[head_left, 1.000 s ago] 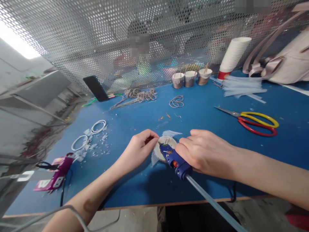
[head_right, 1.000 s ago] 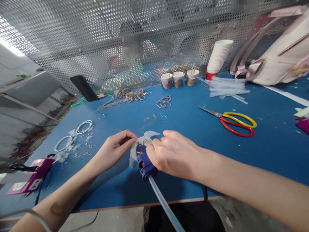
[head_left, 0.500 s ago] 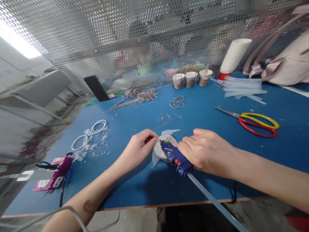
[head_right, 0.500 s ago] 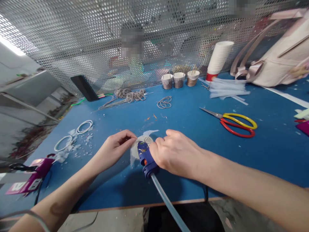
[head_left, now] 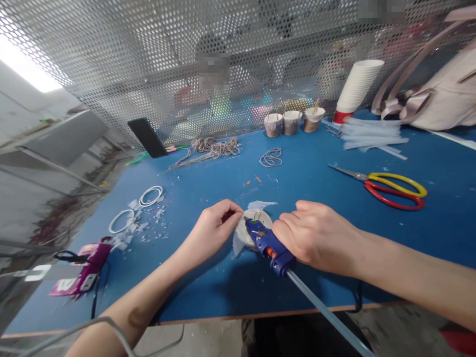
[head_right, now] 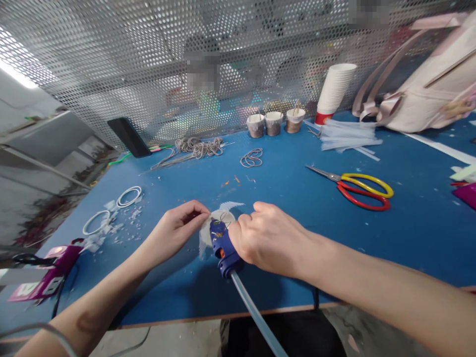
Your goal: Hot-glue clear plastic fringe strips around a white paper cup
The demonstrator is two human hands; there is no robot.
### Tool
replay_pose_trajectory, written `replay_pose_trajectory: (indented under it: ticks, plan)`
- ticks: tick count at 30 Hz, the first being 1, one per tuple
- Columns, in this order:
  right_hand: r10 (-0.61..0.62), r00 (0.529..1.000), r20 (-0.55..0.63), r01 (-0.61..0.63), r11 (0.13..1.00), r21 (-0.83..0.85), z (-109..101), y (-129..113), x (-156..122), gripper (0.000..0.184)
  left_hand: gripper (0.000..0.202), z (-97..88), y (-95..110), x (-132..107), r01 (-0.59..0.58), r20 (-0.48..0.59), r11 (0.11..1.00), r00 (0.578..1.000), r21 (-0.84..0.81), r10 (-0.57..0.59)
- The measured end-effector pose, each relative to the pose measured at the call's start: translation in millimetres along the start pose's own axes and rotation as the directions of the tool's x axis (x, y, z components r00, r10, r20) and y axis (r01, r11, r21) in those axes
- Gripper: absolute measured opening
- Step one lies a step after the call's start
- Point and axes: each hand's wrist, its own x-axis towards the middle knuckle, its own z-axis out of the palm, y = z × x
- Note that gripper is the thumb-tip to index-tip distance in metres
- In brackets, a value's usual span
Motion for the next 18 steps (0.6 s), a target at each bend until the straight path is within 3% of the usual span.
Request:
replay_pose_trajectory:
  ticks: [5,18]
  plan:
    - [0.031,0.999,-0.038,-0.033,0.998,-0.06,-0.3,-1.0,-2.6,0.027,0.018,-0.4,0.4,0.4,-0.011,0.0,1.0,1.0,-0.014,0.011]
    - [-0.025,0.997,-0.068,0.025,1.0,0.011,4.5,-3.0,-2.9,0.031,0.017,2.3,-1.5,0.2,-0.021,0.012,1.0,1.0,-0.012,0.021]
